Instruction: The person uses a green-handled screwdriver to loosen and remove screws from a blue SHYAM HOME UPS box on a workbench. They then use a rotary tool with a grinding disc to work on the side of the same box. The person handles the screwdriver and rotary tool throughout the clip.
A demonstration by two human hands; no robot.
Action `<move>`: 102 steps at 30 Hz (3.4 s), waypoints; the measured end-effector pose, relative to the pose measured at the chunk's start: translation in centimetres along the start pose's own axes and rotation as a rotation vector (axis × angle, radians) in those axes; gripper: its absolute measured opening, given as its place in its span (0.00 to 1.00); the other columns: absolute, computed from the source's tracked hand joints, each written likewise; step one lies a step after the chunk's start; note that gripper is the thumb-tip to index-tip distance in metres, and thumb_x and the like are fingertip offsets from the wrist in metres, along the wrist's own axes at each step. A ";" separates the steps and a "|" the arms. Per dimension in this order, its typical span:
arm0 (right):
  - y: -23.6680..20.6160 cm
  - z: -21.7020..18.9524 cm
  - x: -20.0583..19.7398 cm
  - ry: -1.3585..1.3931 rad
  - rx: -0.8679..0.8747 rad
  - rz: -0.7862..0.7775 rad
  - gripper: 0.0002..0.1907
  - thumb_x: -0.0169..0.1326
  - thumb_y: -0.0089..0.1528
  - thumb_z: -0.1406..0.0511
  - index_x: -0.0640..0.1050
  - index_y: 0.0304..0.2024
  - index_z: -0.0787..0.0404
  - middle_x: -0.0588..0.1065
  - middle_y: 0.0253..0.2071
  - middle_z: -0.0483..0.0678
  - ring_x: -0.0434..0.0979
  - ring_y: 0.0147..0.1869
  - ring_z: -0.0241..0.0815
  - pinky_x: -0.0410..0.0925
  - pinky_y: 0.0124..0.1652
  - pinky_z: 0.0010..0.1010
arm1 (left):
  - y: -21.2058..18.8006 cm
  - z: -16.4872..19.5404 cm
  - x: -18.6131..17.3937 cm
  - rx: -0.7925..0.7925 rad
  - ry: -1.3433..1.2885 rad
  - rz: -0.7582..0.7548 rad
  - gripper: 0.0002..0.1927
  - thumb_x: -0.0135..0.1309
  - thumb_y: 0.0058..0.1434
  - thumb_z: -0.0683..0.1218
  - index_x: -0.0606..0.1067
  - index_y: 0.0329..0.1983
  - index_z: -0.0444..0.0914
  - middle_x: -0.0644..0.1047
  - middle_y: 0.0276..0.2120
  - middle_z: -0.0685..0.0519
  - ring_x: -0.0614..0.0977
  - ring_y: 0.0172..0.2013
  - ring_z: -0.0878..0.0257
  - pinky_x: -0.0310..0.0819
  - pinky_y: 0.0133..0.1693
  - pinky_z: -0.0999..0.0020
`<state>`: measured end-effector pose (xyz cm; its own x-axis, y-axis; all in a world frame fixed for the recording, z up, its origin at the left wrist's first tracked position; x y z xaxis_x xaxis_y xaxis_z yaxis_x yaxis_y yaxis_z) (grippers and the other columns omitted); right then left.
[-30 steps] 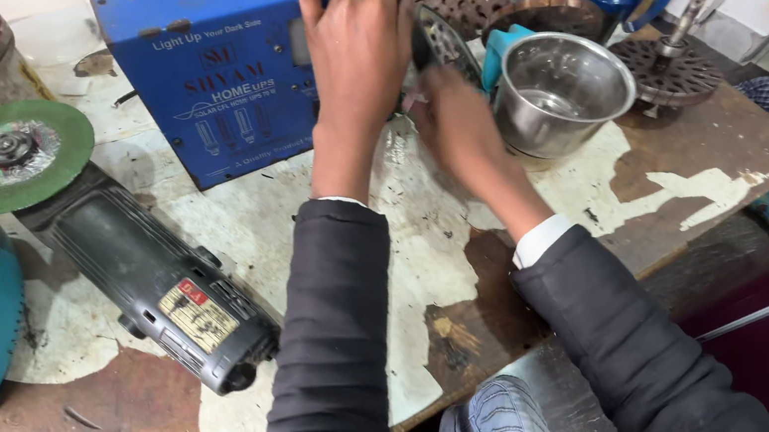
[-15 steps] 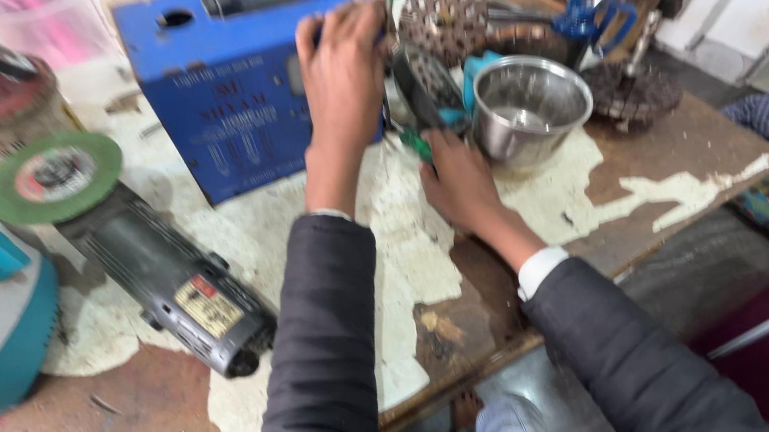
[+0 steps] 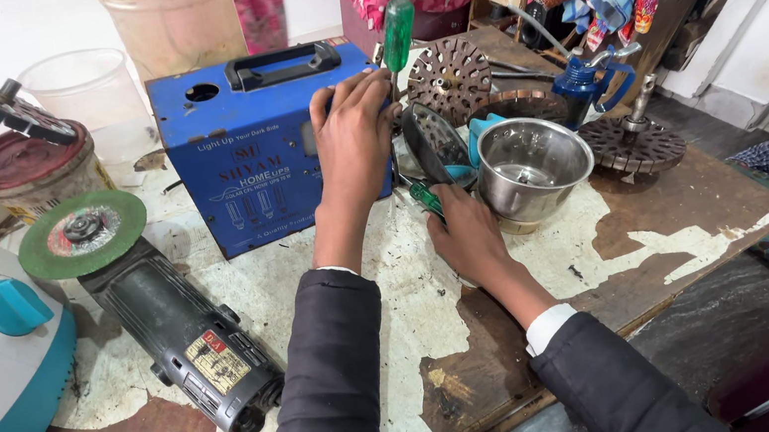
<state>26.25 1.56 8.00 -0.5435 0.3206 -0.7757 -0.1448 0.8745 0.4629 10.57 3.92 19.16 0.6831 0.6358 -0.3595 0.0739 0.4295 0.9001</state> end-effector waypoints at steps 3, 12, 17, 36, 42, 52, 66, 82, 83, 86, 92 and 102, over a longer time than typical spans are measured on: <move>0.0 -0.1 -0.2 -0.005 0.012 -0.007 0.20 0.54 0.63 0.66 0.73 0.56 0.68 0.76 0.51 0.62 0.77 0.51 0.65 0.69 0.49 0.51 | 0.1 0.0 -0.1 -0.007 0.004 -0.003 0.15 0.60 0.62 0.44 0.77 0.52 0.39 0.80 0.54 0.54 0.76 0.59 0.60 0.56 0.61 0.56; 0.0 -0.4 -0.3 0.028 0.010 -0.014 0.21 0.54 0.63 0.66 0.72 0.57 0.69 0.76 0.52 0.61 0.77 0.51 0.64 0.69 0.49 0.50 | 0.0 0.0 -0.2 0.005 -0.004 0.006 0.14 0.60 0.62 0.45 0.78 0.50 0.38 0.80 0.55 0.54 0.75 0.60 0.60 0.55 0.62 0.55; -0.1 -0.3 -0.2 0.016 0.012 -0.017 0.21 0.54 0.63 0.66 0.72 0.57 0.69 0.75 0.52 0.61 0.77 0.52 0.64 0.69 0.49 0.50 | -0.2 0.0 -0.2 0.000 -0.011 0.028 0.12 0.58 0.64 0.44 0.78 0.49 0.37 0.80 0.54 0.53 0.76 0.60 0.60 0.55 0.62 0.56; -0.1 -0.4 -0.4 0.022 0.039 -0.029 0.21 0.54 0.64 0.66 0.72 0.58 0.68 0.75 0.54 0.59 0.75 0.54 0.64 0.68 0.51 0.50 | -0.2 0.6 -0.4 0.079 0.050 -0.030 0.09 0.61 0.63 0.48 0.80 0.43 0.41 0.81 0.48 0.59 0.74 0.61 0.58 0.52 0.63 0.52; -0.1 -0.3 -0.5 0.028 0.040 -0.028 0.22 0.55 0.63 0.67 0.72 0.58 0.69 0.75 0.53 0.61 0.76 0.54 0.63 0.68 0.51 0.49 | -0.3 0.9 -0.7 0.055 0.084 -0.003 0.08 0.61 0.63 0.46 0.80 0.44 0.41 0.78 0.54 0.56 0.74 0.60 0.59 0.54 0.64 0.53; -0.3 -1.1 -2.0 0.113 -0.084 0.188 0.18 0.57 0.61 0.70 0.77 0.52 0.73 0.79 0.43 0.66 0.81 0.46 0.63 0.71 0.46 0.46 | -0.4 0.6 -0.6 0.056 0.117 0.010 0.15 0.61 0.63 0.45 0.78 0.53 0.39 0.76 0.57 0.56 0.74 0.60 0.60 0.58 0.63 0.56; -5.7 -0.7 -6.1 0.352 0.167 0.336 0.15 0.59 0.58 0.66 0.82 0.45 0.68 0.81 0.30 0.56 0.81 0.31 0.40 0.70 0.34 0.32 | 0.2 0.3 -0.6 0.043 0.100 -0.030 0.16 0.63 0.58 0.42 0.76 0.50 0.37 0.77 0.53 0.55 0.76 0.56 0.57 0.59 0.60 0.55; -14.2 2.4 -8.2 0.573 0.257 0.509 0.11 0.59 0.62 0.70 0.83 0.45 0.69 0.77 0.29 0.40 0.69 0.32 0.25 0.64 0.32 0.20 | 0.3 -1.2 0.3 0.012 0.055 -0.011 0.18 0.64 0.56 0.41 0.77 0.50 0.36 0.78 0.51 0.52 0.76 0.54 0.53 0.59 0.60 0.55; -14.8 2.4 -8.3 0.586 0.252 0.513 0.11 0.59 0.62 0.70 0.83 0.45 0.69 0.77 0.30 0.40 0.69 0.32 0.25 0.64 0.32 0.20 | 0.3 -1.2 0.3 0.011 0.049 -0.014 0.18 0.64 0.56 0.41 0.77 0.50 0.36 0.78 0.51 0.52 0.76 0.54 0.53 0.59 0.60 0.55; -16.7 2.7 -8.6 0.634 0.253 0.514 0.11 0.58 0.63 0.70 0.83 0.47 0.69 0.76 0.31 0.40 0.68 0.33 0.25 0.63 0.33 0.19 | 0.4 -1.3 0.4 0.026 0.053 -0.020 0.17 0.64 0.56 0.41 0.77 0.49 0.36 0.77 0.51 0.52 0.76 0.55 0.54 0.59 0.60 0.55; -20.1 2.6 -9.9 0.600 0.256 0.536 0.11 0.58 0.63 0.71 0.83 0.47 0.69 0.78 0.34 0.41 0.70 0.35 0.25 0.64 0.35 0.18 | 0.6 -1.5 0.8 0.010 0.070 -0.029 0.16 0.64 0.56 0.41 0.77 0.48 0.36 0.78 0.50 0.53 0.76 0.54 0.55 0.58 0.60 0.55; -21.1 1.9 -9.6 0.653 0.308 0.529 0.12 0.57 0.63 0.72 0.83 0.48 0.69 0.81 0.34 0.46 0.76 0.36 0.26 0.67 0.36 0.17 | 0.6 -1.9 0.9 0.001 0.078 -0.024 0.18 0.66 0.55 0.42 0.77 0.48 0.36 0.78 0.49 0.53 0.76 0.53 0.54 0.58 0.60 0.55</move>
<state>36.11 -19.22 4.82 -0.8523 0.5206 -0.0511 0.4354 0.7602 0.4822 9.87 5.94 18.90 0.6226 0.6730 -0.3992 0.0907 0.4447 0.8911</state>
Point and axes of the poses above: each hand's wrist, its own y-axis towards the middle knuckle, its own x-axis out of the palm, z = x × y, the point moved 6 cm from there along y, towards the middle knuckle
